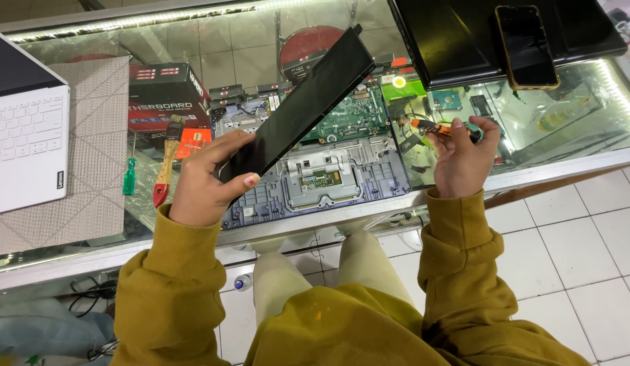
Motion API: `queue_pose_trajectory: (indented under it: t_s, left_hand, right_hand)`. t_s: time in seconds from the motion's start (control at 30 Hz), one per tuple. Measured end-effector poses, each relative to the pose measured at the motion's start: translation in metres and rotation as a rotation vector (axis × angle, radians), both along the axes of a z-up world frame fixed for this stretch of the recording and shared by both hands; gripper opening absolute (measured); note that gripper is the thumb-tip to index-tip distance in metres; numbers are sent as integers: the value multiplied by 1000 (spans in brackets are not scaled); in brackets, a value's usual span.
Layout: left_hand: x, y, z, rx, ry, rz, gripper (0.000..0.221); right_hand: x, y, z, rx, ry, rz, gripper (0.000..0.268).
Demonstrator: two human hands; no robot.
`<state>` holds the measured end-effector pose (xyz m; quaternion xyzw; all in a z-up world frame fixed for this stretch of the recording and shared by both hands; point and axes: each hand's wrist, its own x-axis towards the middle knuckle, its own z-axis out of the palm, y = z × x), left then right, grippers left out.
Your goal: Removing a battery from a laptop by unscrewing it and then cleaning the component with a brush.
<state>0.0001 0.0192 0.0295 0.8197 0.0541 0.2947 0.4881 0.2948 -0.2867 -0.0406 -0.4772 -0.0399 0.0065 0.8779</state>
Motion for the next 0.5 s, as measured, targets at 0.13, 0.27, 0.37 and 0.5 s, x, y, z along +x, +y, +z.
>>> queue_pose_trajectory:
  t_s: [0.13, 0.27, 0.37, 0.5]
  left_hand:
    - [-1, -8, 7, 25, -10, -7, 61]
    - [0, -13, 6, 90, -2, -1, 60]
    - [0, -17, 6, 99, -2, 4, 60]
    - [-3, -23, 11, 103, 5, 21, 63]
  right_hand:
    - [-7, -1, 4, -5, -32, -44, 20]
    - [-24, 1, 9, -86, -161, -16, 22]
    - [-38, 8, 14, -177, -290, -18, 18]
    - [-55, 17, 20, -344, -573, 40, 20]
